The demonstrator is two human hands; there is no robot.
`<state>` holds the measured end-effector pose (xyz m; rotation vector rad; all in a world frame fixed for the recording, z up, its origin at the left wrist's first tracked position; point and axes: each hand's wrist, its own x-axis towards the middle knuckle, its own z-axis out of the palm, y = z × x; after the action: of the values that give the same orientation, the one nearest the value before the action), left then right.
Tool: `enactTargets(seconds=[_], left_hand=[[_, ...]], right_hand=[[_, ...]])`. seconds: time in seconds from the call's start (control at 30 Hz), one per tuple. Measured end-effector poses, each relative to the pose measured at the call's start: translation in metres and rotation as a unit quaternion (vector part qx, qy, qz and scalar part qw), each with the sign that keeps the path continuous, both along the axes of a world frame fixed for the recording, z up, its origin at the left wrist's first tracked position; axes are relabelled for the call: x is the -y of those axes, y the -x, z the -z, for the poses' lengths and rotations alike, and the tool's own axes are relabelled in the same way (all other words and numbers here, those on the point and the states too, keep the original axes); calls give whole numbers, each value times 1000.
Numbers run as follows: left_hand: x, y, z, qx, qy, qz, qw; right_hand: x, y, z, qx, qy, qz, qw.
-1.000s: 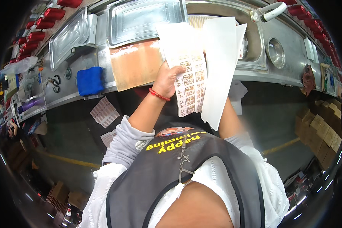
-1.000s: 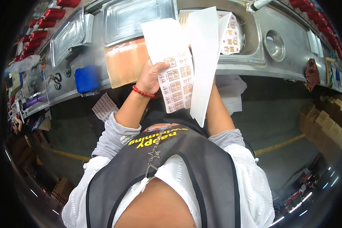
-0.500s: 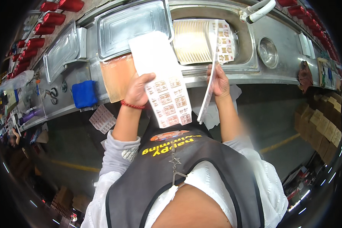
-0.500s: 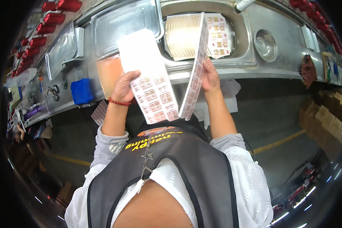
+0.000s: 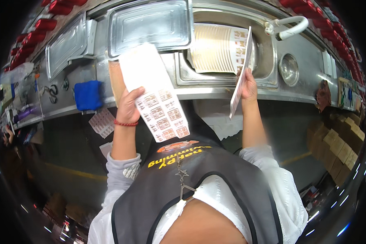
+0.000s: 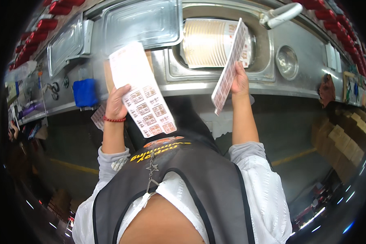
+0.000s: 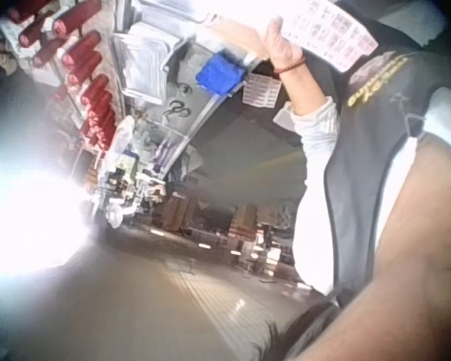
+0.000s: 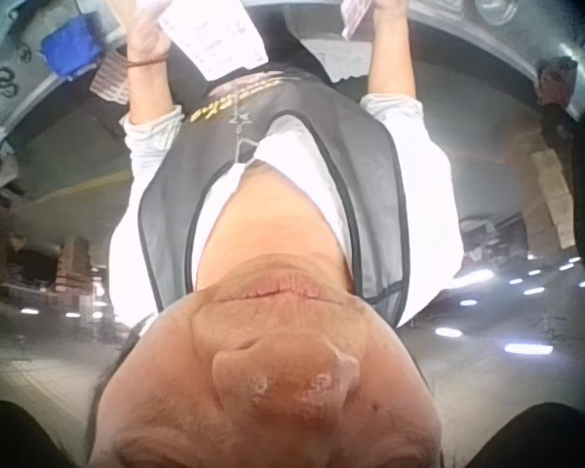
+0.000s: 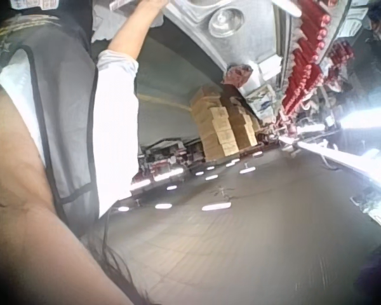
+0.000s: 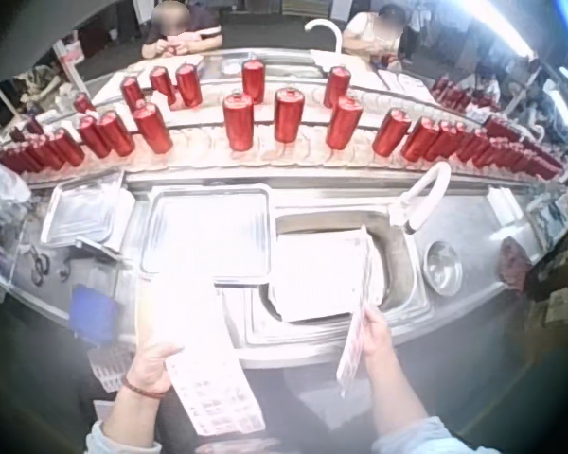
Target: The person stands at a stainless steel counter and repeatedly picks up sheets of printed stickers, separates them, and stacks them into piles. The person moves between the counter and a lower surface, handling the sticker sheets by hand and organizing them into neat stacks.
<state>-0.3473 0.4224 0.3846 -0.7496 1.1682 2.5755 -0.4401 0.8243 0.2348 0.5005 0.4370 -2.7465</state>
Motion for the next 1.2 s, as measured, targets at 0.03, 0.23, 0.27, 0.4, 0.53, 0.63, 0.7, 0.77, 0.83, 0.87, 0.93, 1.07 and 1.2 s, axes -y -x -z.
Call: enactTargets(seconds=[0.03,0.23,0.27,0.4,0.53,0.63,0.7,0.77,0.83,0.87,0.93,1.07,1.2], left_hand=[[-6,5,-1,-10,5,10,1000],[-41,35,15,-71,-38,48,996],[-45,37,18,-77,-41,36,996],[-39,26,20,-62,-26,15,998],[-19,1,32,-43,53,24,997],[-12,-24,28,-57,5,-25,998],[-9,-48,21,-48,-10,-61,997],[-5,-72,21,-56,-33,-71,995],[0,-95,27,-79,-7,-61,995],[3,-107,29,-70,-1,-61,996],[10,-136,34,-45,11,-71,996],[52,-182,50,-69,37,-142,987],[132,-248,90,-43,44,-211,975]], right_hand=[[10,-1,-4,-21,14,-33,999],[114,-14,-73,-77,-104,-210,969],[128,-17,-78,-77,-136,-215,964],[162,-30,-93,-98,-268,-221,932],[193,-55,-106,-200,-413,-230,858],[205,-82,-102,-173,-391,-241,872],[208,-106,-99,-122,-355,-287,881],[215,-134,-96,-96,-366,-311,872],[218,-176,-82,-73,-342,-329,877],[219,-203,-77,-66,-328,-334,881],[231,-258,-72,-16,-315,-312,896],[252,-303,-53,-12,-339,-240,910],[257,-289,-81,-125,-514,-294,796]])
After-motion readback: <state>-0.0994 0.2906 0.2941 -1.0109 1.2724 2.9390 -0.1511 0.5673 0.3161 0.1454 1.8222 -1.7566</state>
